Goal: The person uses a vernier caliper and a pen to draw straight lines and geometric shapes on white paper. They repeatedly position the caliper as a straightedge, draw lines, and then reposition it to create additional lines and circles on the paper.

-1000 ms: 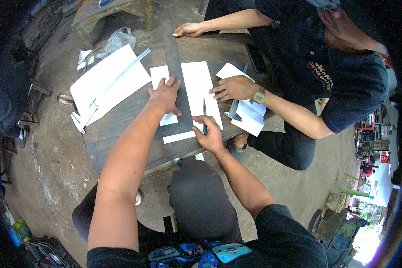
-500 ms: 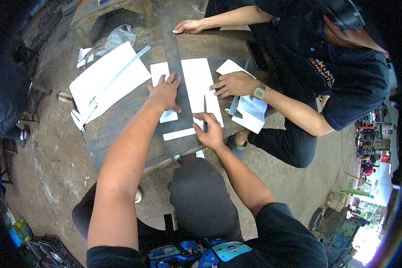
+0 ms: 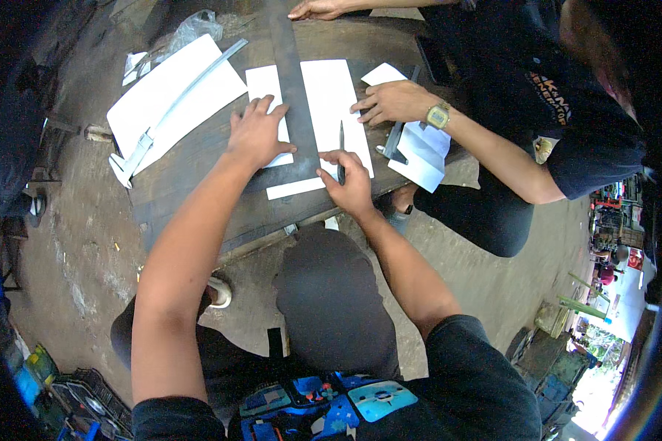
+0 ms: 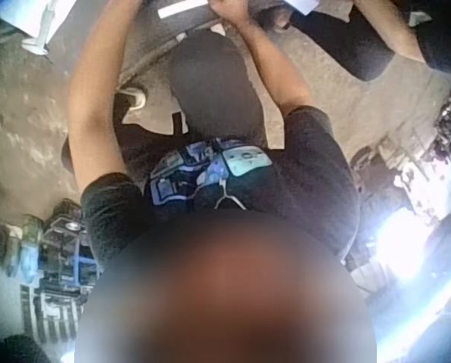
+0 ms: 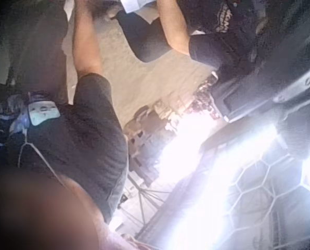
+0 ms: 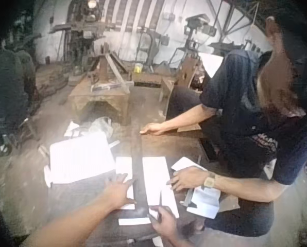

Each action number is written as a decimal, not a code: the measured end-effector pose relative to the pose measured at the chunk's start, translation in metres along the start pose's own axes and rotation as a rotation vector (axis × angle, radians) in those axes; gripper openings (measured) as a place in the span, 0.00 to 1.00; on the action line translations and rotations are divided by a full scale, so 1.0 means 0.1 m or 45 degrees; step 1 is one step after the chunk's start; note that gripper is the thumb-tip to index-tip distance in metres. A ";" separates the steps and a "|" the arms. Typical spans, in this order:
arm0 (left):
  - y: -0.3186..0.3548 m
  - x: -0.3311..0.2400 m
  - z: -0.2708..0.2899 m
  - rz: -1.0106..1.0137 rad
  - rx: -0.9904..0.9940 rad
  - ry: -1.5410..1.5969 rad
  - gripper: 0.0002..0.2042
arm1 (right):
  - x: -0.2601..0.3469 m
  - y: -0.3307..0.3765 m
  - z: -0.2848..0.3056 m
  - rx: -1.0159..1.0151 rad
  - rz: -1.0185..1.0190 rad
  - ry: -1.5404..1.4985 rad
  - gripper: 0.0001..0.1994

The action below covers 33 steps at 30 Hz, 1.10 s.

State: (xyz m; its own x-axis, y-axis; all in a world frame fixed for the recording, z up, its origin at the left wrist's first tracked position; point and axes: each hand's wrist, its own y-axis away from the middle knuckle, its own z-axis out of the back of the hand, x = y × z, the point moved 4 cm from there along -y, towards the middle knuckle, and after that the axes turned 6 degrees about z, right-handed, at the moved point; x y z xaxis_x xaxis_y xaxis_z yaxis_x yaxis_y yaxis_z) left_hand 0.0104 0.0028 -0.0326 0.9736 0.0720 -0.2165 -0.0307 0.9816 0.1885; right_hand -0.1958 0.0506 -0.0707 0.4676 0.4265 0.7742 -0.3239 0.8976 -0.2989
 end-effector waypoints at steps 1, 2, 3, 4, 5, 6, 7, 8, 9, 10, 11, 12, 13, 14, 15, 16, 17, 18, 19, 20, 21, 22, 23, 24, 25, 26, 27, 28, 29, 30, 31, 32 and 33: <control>0.10 0.10 -0.01 0.040 -0.001 0.115 0.37 | 0.00 0.00 0.00 -0.010 0.011 -0.022 0.15; 0.22 0.22 -0.02 0.081 -0.003 0.232 0.35 | -0.01 0.00 0.00 -0.008 0.003 -0.028 0.15; 0.34 0.34 -0.03 0.119 -0.007 0.358 0.32 | -0.01 0.00 0.00 -0.012 -0.006 -0.035 0.16; 0.51 0.45 -0.04 0.102 -0.006 0.315 0.30 | -0.03 0.00 0.00 -0.002 -0.023 -0.030 0.16; 0.70 0.55 -0.04 0.085 -0.008 0.280 0.29 | -0.04 -0.01 -0.01 0.008 -0.039 -0.027 0.16; 0.83 0.63 -0.08 0.114 0.039 0.226 0.27 | -0.05 -0.01 -0.02 0.032 -0.055 -0.022 0.16; 0.90 0.64 -0.09 0.043 -0.030 0.250 0.26 | -0.05 -0.01 -0.02 0.026 -0.038 -0.003 0.16; 0.97 0.67 -0.11 0.020 -0.047 0.250 0.25 | -0.05 -0.01 -0.02 0.034 -0.025 0.012 0.16; 1.03 0.69 -0.12 -0.011 -0.066 0.256 0.25 | -0.05 -0.01 -0.02 0.022 -0.004 0.026 0.16; 1.05 0.68 -0.12 -0.031 -0.109 0.261 0.24 | -0.05 -0.01 -0.02 0.014 -0.009 0.000 0.16; 1.05 0.69 -0.14 -0.009 -0.092 0.237 0.24 | -0.06 -0.01 -0.03 0.021 -0.013 0.000 0.16; 1.05 0.69 -0.15 -0.012 -0.080 0.234 0.25 | -0.07 -0.02 -0.03 0.018 -0.018 -0.004 0.16; 1.04 0.69 -0.16 -0.010 -0.076 0.234 0.25 | -0.08 -0.02 -0.04 0.032 -0.037 -0.003 0.16; 1.04 0.69 -0.17 -0.011 -0.077 0.241 0.25 | -0.08 -0.02 -0.04 0.014 -0.022 -0.009 0.16; 1.05 0.69 -0.17 -0.002 -0.081 0.251 0.25 | -0.09 -0.02 -0.04 0.016 -0.027 -0.014 0.16; 1.06 0.70 -0.17 0.008 -0.083 0.271 0.25 | -0.10 -0.01 -0.04 0.021 -0.047 -0.017 0.16; 1.07 0.70 -0.17 0.002 -0.100 0.270 0.24 | -0.09 -0.01 -0.04 0.019 -0.027 -0.007 0.16; 1.07 0.70 -0.17 -0.005 -0.118 0.280 0.24 | -0.09 -0.01 -0.04 0.017 -0.019 0.006 0.16; 1.08 0.70 -0.17 -0.012 -0.137 0.290 0.23 | -0.09 -0.01 -0.04 0.021 -0.021 0.020 0.16; 1.08 0.70 -0.18 -0.011 -0.141 0.295 0.23 | -0.09 -0.01 -0.04 0.017 -0.008 0.019 0.16; 1.08 0.70 -0.19 -0.011 -0.145 0.300 0.23 | -0.09 -0.01 -0.04 0.019 -0.006 0.020 0.16; 1.08 0.70 -0.20 -0.004 -0.142 0.309 0.23 | -0.08 -0.02 -0.04 0.011 0.002 0.021 0.16; 1.08 0.70 -0.20 0.008 -0.137 0.316 0.22 | -0.08 -0.02 -0.04 0.018 -0.002 0.024 0.16; 1.07 0.70 -0.21 0.028 -0.125 0.327 0.22 | -0.08 -0.02 -0.04 0.015 -0.001 0.027 0.16; 1.07 0.70 -0.21 0.040 -0.126 0.344 0.22 | -0.08 -0.02 -0.04 0.016 -0.004 0.034 0.16; 1.07 0.69 -0.21 0.049 -0.121 0.329 0.22 | -0.08 -0.02 -0.04 0.010 0.003 0.020 0.16; 1.07 0.68 -0.20 0.052 -0.128 0.320 0.22 | -0.07 -0.02 -0.03 0.007 0.004 0.008 0.16; 1.07 0.68 -0.19 0.055 -0.136 0.309 0.22 | -0.08 -0.02 -0.04 0.008 -0.002 -0.004 0.16; 1.07 0.67 -0.19 0.060 -0.132 0.313 0.22 | -0.07 -0.02 -0.03 0.006 0.006 0.005 0.16; 1.07 0.67 -0.19 0.066 -0.126 0.317 0.22 | -0.07 -0.02 -0.03 0.009 0.006 0.016 0.16; 1.07 0.67 -0.19 0.071 -0.121 0.321 0.22 | -0.07 -0.02 -0.03 0.012 0.006 0.026 0.16; 1.07 0.67 -0.19 0.071 -0.121 0.317 0.22 | -0.07 -0.02 -0.03 0.013 0.008 0.028 0.16; 1.07 0.66 -0.18 0.072 -0.122 0.314 0.22 | -0.07 -0.02 -0.03 0.014 0.010 0.031 0.16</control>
State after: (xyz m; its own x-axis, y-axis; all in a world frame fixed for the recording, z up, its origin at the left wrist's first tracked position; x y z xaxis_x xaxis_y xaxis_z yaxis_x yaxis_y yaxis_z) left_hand 0.0676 0.1155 -0.0445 0.8856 0.1568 -0.4372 -0.1163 0.9862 0.1180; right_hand -0.1958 0.0461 -0.0777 0.4847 0.4361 0.7582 -0.3368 0.8930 -0.2984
